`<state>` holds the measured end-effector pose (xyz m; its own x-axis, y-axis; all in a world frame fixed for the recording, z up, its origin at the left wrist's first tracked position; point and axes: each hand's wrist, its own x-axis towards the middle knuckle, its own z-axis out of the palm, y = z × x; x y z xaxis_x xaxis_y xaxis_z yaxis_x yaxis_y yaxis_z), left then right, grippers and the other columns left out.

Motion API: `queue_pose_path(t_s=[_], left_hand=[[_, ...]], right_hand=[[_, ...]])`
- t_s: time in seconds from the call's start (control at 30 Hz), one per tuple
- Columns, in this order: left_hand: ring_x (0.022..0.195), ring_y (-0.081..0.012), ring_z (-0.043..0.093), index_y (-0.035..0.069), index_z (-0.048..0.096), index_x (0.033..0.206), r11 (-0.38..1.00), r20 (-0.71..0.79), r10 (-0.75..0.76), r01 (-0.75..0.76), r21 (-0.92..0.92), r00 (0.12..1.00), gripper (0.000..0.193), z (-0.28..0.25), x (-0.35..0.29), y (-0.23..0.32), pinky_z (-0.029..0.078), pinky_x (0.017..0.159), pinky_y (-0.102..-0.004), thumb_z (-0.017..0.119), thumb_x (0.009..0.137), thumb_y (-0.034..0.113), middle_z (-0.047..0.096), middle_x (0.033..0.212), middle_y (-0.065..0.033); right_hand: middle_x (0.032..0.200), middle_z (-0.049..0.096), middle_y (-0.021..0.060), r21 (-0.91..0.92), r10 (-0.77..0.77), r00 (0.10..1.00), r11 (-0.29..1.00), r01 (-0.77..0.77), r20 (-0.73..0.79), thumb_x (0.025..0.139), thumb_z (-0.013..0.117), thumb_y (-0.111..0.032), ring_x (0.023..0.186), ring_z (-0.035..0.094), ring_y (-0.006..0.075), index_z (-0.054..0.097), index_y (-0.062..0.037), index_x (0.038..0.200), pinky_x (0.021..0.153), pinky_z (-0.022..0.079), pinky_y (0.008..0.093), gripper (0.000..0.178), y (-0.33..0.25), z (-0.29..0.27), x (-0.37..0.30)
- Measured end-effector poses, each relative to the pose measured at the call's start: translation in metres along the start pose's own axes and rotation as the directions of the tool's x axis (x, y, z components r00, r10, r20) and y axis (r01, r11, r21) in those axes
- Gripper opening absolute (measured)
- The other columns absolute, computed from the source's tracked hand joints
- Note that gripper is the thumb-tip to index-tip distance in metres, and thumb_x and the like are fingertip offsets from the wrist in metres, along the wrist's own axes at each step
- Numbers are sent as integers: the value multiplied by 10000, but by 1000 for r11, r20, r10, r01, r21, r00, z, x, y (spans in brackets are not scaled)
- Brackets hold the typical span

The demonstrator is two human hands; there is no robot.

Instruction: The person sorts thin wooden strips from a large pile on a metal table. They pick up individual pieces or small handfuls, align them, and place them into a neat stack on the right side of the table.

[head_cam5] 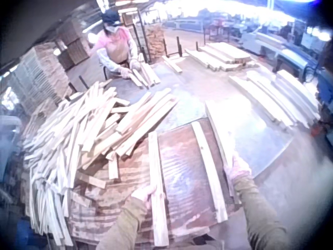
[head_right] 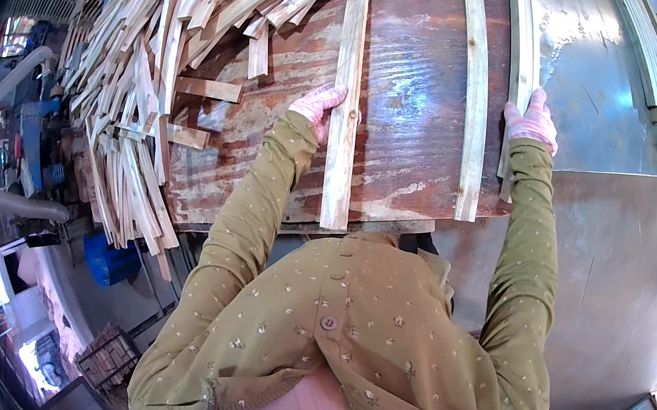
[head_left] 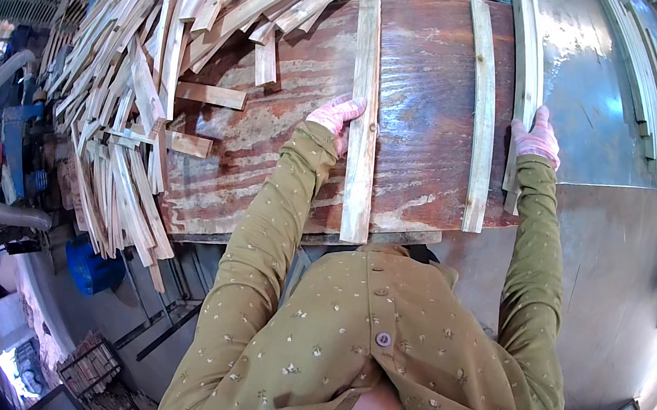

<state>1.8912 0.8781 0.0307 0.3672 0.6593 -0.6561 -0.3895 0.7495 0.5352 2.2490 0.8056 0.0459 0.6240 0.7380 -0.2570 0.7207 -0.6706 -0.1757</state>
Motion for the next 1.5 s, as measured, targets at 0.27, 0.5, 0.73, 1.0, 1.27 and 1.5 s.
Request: queue_pose_path(t_s=[0.27, 0.5, 0.73, 1.0, 1.27, 1.5], left_hand=[[940, -234, 623, 60, 555, 1245, 995, -160, 98, -102, -17, 982, 412, 15, -5, -9, 543, 819, -409, 691, 857, 71, 648, 1044, -77], [903, -235, 630, 31, 594, 1184, 871, -79, 287, -225, 437, 955, 421, 5, 26, -29, 528, 828, -388, 759, 810, 133, 663, 1023, -82], [915, -213, 638, 5, 595, 1175, -260, 476, 296, -410, 874, 828, 327, 32, 22, -90, 514, 824, -347, 586, 927, 219, 673, 1048, -132], [1033, -242, 630, -40, 554, 1252, -11, 16, 1000, -651, 759, 1, 338, -24, -196, 128, 528, 871, -323, 546, 974, 152, 610, 1171, -185], [1179, -322, 530, 23, 415, 1376, 633, -342, 727, -388, 671, 595, 614, -270, -90, 262, 438, 1000, -438, 632, 892, 332, 524, 1330, -166], [1097, -291, 568, 91, 558, 1306, 853, -454, 513, -491, 177, 728, 546, -309, -83, 266, 477, 931, -426, 673, 853, 374, 579, 1273, -111]], right_hand=[[1376, 491, 213, -43, -315, 885, 946, 320, -343, 882, 570, -498, 1175, 547, 386, 353, -72, 1437, 1004, 427, 450, 733, -12, 13, -38], [1458, 380, 196, 28, -150, 989, 988, 150, 7, 830, 668, -412, 1279, 434, 388, 252, -82, 1480, 1040, 396, 462, 840, -37, 69, -95], [1316, 523, 192, 392, -369, 929, 859, 331, 25, 904, 530, -427, 1196, 499, 421, 456, -107, 1359, 1012, 412, 475, 561, -80, 69, -127], [1438, 393, 208, -40, -411, 907, 908, 416, 95, 789, 695, -321, 1265, 438, 389, 215, -51, 1486, 1024, 399, 470, 888, -94, 73, -157], [1161, 628, 143, 823, -338, 940, 544, 164, 36, 792, 684, -147, 1063, 603, 225, 371, -86, 1446, 960, 466, 324, 728, -66, 82, -115], [1295, 557, 181, 348, 120, 992, 932, -103, -28, 822, 669, -256, 1117, 596, 299, 284, -102, 1477, 976, 448, 384, 776, 43, -61, 6]])
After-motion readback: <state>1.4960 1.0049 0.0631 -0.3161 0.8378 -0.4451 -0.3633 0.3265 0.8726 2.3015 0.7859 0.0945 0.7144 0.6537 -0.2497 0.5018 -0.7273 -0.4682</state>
